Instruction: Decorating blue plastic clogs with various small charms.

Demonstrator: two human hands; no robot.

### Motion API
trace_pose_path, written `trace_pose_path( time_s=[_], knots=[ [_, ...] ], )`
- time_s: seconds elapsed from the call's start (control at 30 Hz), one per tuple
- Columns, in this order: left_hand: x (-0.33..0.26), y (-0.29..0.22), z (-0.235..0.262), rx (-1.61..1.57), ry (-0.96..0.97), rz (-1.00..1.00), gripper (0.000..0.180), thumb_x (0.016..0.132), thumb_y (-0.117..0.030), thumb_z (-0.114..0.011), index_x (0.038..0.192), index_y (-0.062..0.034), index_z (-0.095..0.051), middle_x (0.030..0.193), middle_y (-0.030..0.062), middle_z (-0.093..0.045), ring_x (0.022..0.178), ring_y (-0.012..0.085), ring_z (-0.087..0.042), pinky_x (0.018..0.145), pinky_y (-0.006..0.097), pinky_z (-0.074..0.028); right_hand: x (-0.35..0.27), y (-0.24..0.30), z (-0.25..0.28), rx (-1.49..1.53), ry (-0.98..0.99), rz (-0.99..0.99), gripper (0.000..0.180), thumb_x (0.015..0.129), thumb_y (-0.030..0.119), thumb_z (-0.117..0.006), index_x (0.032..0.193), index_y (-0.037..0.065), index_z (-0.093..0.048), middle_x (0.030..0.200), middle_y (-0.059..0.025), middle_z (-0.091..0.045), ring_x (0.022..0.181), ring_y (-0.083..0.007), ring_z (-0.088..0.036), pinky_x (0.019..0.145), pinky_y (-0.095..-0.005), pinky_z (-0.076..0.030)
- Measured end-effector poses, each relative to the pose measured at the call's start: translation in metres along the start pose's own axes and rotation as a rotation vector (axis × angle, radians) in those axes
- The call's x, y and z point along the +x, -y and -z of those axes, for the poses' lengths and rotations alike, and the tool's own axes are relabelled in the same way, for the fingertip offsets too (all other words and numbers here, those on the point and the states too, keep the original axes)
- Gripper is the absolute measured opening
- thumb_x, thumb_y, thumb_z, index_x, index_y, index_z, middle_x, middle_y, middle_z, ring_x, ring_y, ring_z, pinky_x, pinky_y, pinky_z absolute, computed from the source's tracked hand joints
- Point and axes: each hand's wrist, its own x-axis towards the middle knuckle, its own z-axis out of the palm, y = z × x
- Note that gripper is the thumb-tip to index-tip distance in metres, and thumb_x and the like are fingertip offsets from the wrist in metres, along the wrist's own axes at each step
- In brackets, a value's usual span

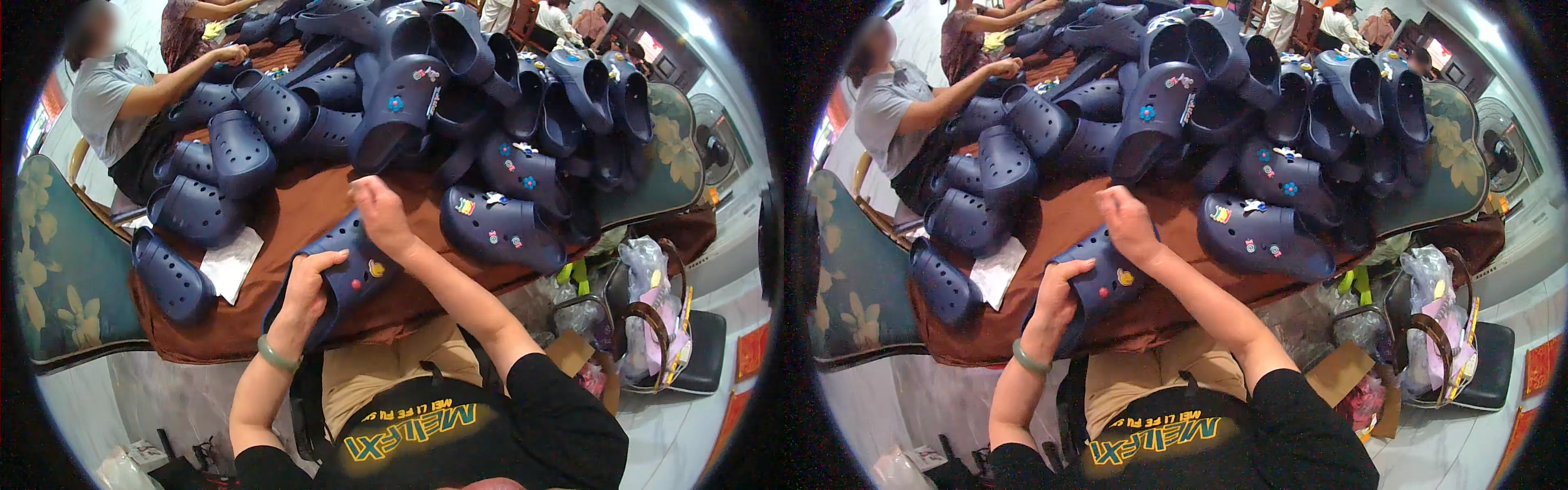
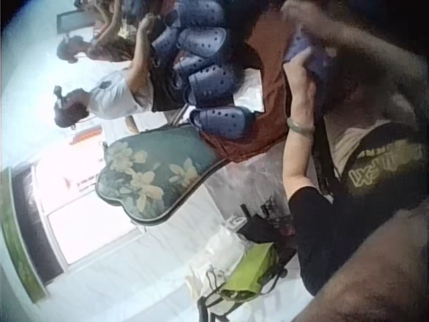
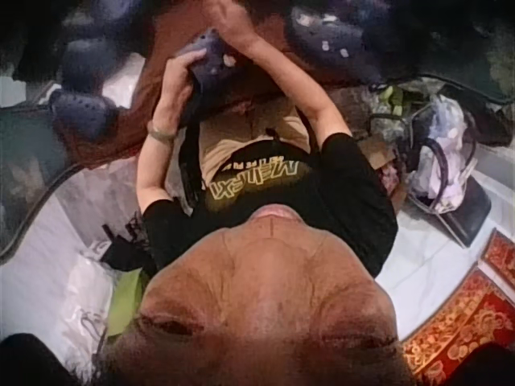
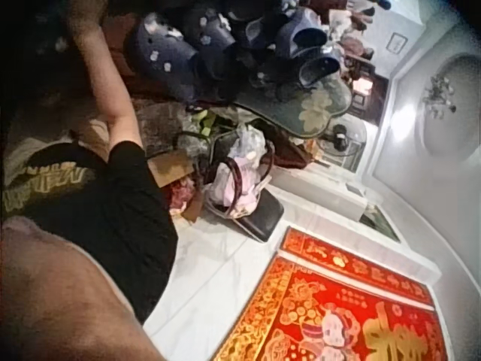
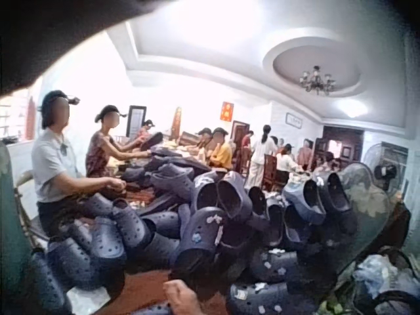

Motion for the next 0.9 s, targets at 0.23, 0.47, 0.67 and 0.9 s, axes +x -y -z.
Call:
trace_pose_path(
  time_s=[0.23,0.47,0.67,0.9],
  knots=[
    [0.010,-0.011,0.006,-0.205,-0.157,-0.122,0.031,0.087,-0.013,-0.059,0.111,0.0063,-0.057,0.104,0.0155,-0.063,0.090,0.0246,-0.064,0.067,0.033,-0.055,-0.011,-0.054,0.040,-0.227,-0.183,-0.117,0.022,0.099,0.024,-0.050,0.101,0.005,-0.060,0.083,-0.0065,-0.059,0.074,-0.0178,-0.057,0.071,-0.0308,-0.047],
    [0.017,-0.018,-0.014,-0.181,-0.135,-0.176,0.037,0.091,-0.032,-0.056,0.112,-0.0010,-0.060,0.100,0.0111,-0.066,0.082,0.0198,-0.065,0.064,0.030,-0.054,-0.012,-0.058,0.044,-0.652,-0.131,0.344,0.022,0.077,0.008,-0.067,0.099,0.008,-0.065,0.101,-0.0114,-0.058,0.096,-0.0315,-0.052,0.086,-0.0409,-0.041],
    [0.023,-0.015,0.010,-0.067,-0.015,-0.049,0.038,0.092,-0.037,-0.055,0.109,-0.0030,-0.059,0.095,0.0109,-0.065,0.081,0.0200,-0.066,0.060,0.030,-0.055,-0.032,-0.009,0.031,-0.104,0.240,0.215,0.031,0.078,0.013,-0.073,0.107,0.006,-0.065,0.106,-0.0123,-0.057,0.100,-0.0290,-0.054,0.089,-0.0374,-0.044],
    [0.025,-0.010,0.010,-0.083,-0.048,-0.028,0.031,0.091,-0.027,-0.050,0.103,0.0008,-0.059,0.092,0.0116,-0.065,0.078,0.0196,-0.065,0.063,0.032,-0.055,-0.044,-0.029,0.032,-0.314,0.250,0.501,0.041,0.075,0.008,-0.076,0.113,0.008,-0.063,0.101,-0.0109,-0.057,0.092,-0.0259,-0.060,0.075,-0.0341,-0.051]
  ],
)
